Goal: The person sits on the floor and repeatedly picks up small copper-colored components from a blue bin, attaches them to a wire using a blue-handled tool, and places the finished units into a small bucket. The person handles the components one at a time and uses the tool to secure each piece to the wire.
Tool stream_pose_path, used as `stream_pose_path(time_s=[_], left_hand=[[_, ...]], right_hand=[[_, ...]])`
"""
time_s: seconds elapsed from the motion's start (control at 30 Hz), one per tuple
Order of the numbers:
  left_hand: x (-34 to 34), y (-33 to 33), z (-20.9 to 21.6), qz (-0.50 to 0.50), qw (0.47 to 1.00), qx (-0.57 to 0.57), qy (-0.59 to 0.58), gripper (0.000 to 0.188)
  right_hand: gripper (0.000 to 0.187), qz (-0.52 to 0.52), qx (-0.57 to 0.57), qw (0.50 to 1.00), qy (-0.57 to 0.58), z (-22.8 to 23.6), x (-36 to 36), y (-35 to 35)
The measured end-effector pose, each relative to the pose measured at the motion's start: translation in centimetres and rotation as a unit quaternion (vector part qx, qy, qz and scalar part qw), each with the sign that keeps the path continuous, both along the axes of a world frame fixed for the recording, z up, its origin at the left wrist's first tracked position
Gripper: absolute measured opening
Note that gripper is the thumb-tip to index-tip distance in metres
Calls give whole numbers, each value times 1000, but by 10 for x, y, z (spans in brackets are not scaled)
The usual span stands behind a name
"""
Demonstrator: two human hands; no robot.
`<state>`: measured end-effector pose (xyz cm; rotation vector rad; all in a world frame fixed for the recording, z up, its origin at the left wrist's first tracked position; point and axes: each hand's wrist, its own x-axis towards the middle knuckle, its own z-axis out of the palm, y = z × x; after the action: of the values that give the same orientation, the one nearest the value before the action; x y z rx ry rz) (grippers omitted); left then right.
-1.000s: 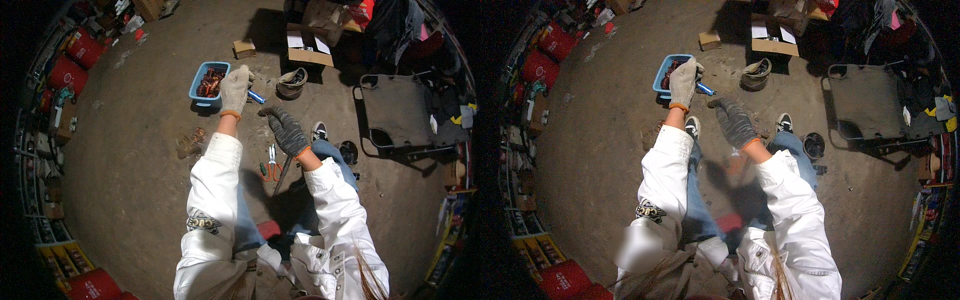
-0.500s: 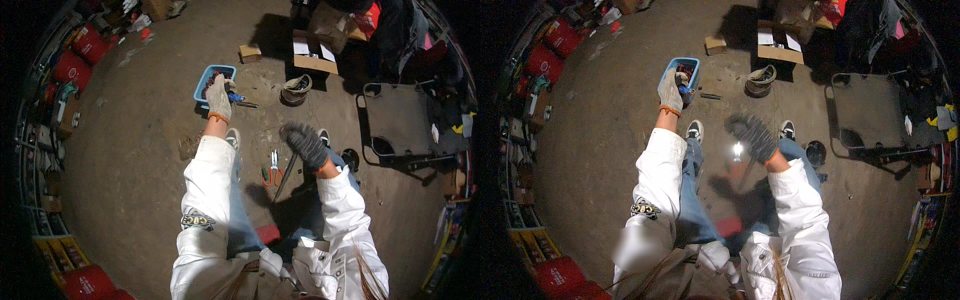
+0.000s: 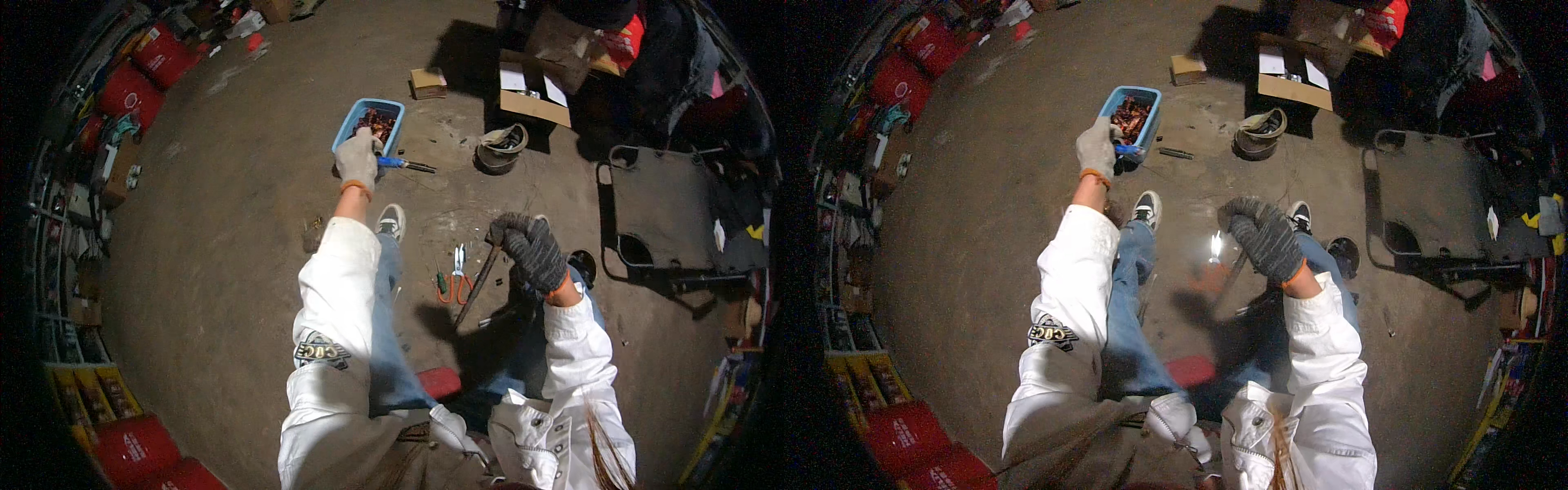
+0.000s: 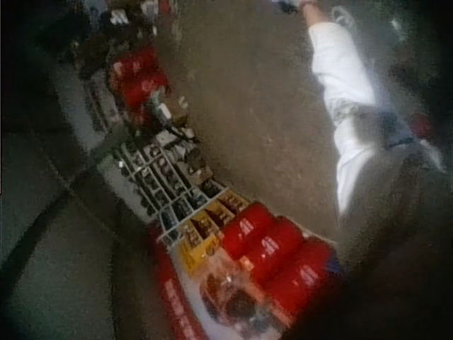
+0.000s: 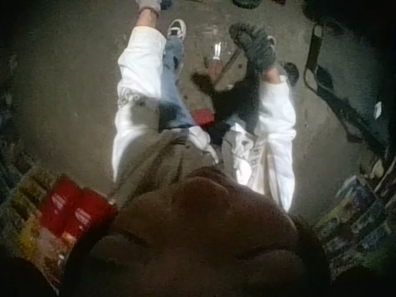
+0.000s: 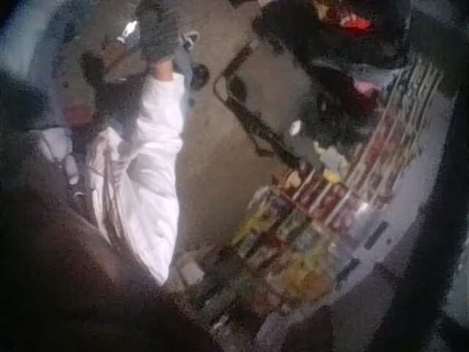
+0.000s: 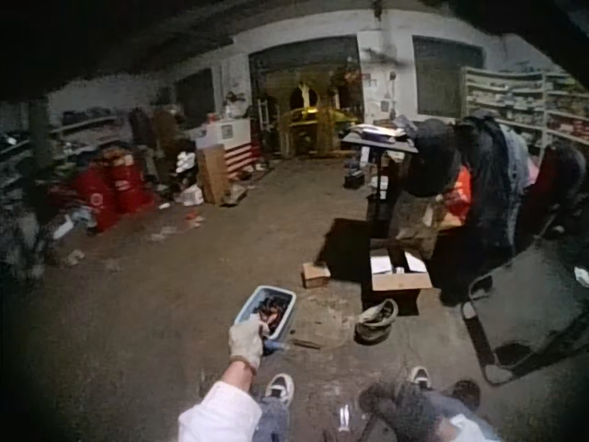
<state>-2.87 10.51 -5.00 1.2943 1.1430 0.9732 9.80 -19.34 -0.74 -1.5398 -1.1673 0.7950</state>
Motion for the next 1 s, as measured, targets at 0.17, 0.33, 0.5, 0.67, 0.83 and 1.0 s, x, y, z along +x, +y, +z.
stream_pose_path(time_s=[0.17,0.33,0.5,0.67,0.83,1.0], left_hand=[[-4,5,-16,-29,945,228,233,45],[-21,27,-29,-164,883,379,225,25],[-32,40,-38,-104,949,230,187,33],[-27,32,-37,-117,944,195,238,46],[-22,18,-18,-231,938,171,193,51],[-4,-1,7,-177,918,240,261,51]], right_hand=[[33,-28,-21,999,-42,0,-5,3],[22,-58,86,941,-322,5,23,-16],[24,-36,-80,993,-77,5,31,-26],[30,-47,-60,996,41,-3,33,-31],[28,-64,-66,988,-124,-22,81,-34],[29,-202,-80,849,-481,-32,100,-14]])
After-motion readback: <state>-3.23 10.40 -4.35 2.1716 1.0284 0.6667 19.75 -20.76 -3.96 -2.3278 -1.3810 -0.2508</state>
